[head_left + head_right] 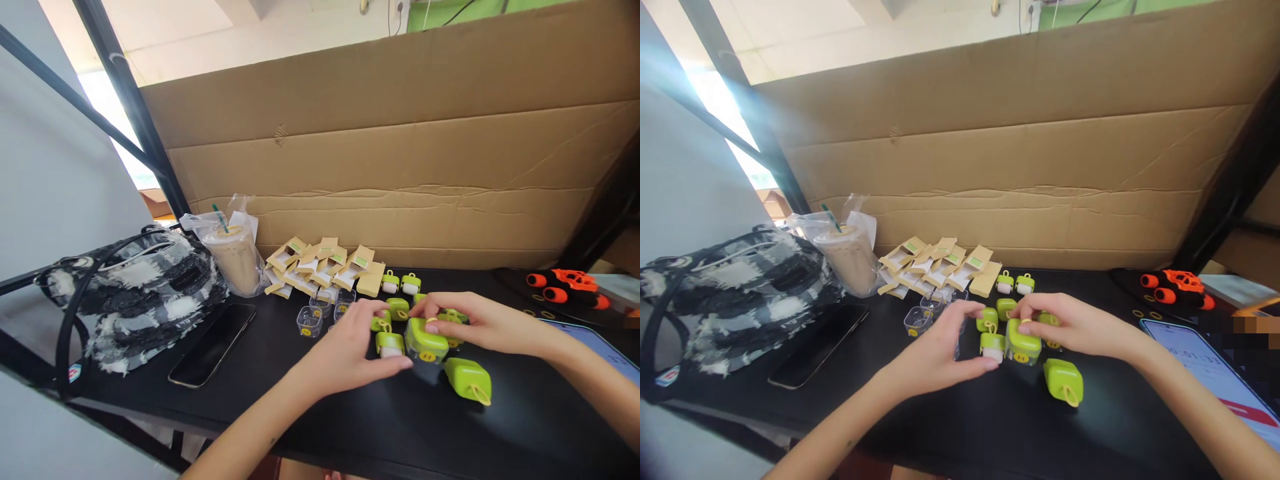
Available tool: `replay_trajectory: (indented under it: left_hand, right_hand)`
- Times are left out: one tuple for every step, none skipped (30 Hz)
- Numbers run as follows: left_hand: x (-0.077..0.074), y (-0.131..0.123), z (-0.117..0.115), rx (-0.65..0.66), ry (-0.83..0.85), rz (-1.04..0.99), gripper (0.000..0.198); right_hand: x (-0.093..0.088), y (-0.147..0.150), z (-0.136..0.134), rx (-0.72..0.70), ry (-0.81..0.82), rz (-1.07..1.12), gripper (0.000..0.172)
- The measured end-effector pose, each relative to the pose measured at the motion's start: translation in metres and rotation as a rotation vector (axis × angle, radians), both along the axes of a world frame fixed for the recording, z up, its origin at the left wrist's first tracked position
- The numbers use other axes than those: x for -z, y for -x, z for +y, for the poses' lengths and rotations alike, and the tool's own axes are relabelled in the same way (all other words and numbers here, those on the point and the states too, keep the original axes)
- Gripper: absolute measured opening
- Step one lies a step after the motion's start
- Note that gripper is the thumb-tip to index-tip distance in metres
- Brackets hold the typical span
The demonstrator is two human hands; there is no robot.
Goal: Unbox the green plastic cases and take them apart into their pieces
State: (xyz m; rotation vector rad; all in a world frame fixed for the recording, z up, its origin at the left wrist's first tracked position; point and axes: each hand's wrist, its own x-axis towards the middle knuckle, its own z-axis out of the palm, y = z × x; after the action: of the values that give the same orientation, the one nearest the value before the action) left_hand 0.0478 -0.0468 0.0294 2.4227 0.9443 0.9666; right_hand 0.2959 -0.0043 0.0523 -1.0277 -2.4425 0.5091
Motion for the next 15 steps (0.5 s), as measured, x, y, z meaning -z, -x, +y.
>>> replay_trajectory:
  left_hand:
    - [0.001, -0.008, 0.001, 0.041, 0.056, -0.034, 0.066]
    - [0.003, -0.015, 0.001, 0.072, 0.109, -0.068, 0.072]
    - [0.004, -0.02, 0.002, 0.093, 0.158, -0.101, 0.074]
    - [0.005, -0.024, 0.002, 0.101, 0.204, -0.137, 0.072]
    - [0.006, -0.025, 0.002, 0.101, 0.246, -0.176, 0.068]
    - [0.006, -0.024, 0.0, 0.095, 0.281, -0.213, 0.063]
    - [0.005, -0.022, -0.002, 0.079, 0.305, -0.245, 0.058]
    - [0.003, -0.018, -0.005, 0.056, 0.316, -0.266, 0.054]
    - [0.001, -0.014, -0.009, 0.029, 0.315, -0.274, 0.052]
    - [-0.001, -0.008, -0.013, 0.003, 0.31, -0.266, 0.05]
    - [-0.004, -0.003, -0.018, -0.02, 0.303, -0.244, 0.05]
    - [-0.006, 0.003, -0.022, -0.041, 0.298, -0.215, 0.051]
    - [-0.007, 0.01, -0.027, -0.06, 0.295, -0.185, 0.051]
    - [-0.008, 0.017, -0.031, -0.085, 0.293, -0.161, 0.051]
    - [-0.008, 0.026, -0.034, -0.117, 0.288, -0.146, 0.049]
  right_hand:
    - [-0.002, 0.001, -0.001, -0.022, 0.025, 0.037, 0.032]
    - [-0.003, 0.002, -0.003, -0.047, 0.058, 0.079, 0.03]
    - [-0.004, 0.003, -0.004, -0.066, 0.085, 0.125, 0.029]
    - [-0.004, 0.005, -0.006, -0.073, 0.097, 0.172, 0.027]
    - [-0.003, 0.007, -0.007, -0.074, 0.095, 0.21, 0.026]
    - [-0.002, 0.009, -0.009, -0.072, 0.087, 0.241, 0.025]
    - [0.0, 0.013, -0.012, -0.068, 0.076, 0.265, 0.024]
    - [0.002, 0.017, -0.014, -0.063, 0.061, 0.29, 0.023]
    - [0.004, 0.021, -0.017, -0.055, 0.043, 0.319, 0.023]
    - [0.006, 0.025, -0.02, -0.046, 0.023, 0.351, 0.022]
    - [0.008, 0.029, -0.023, -0.032, 0.001, 0.386, 0.022]
    - [0.008, 0.032, -0.026, -0.011, -0.022, 0.426, 0.022]
    - [0.008, 0.033, -0.027, 0.016, -0.041, 0.469, 0.023]
    - [0.008, 0.032, -0.027, 0.049, -0.056, 0.509, 0.024]
    - [0.006, 0.028, -0.025, 0.084, -0.069, 0.537, 0.025]
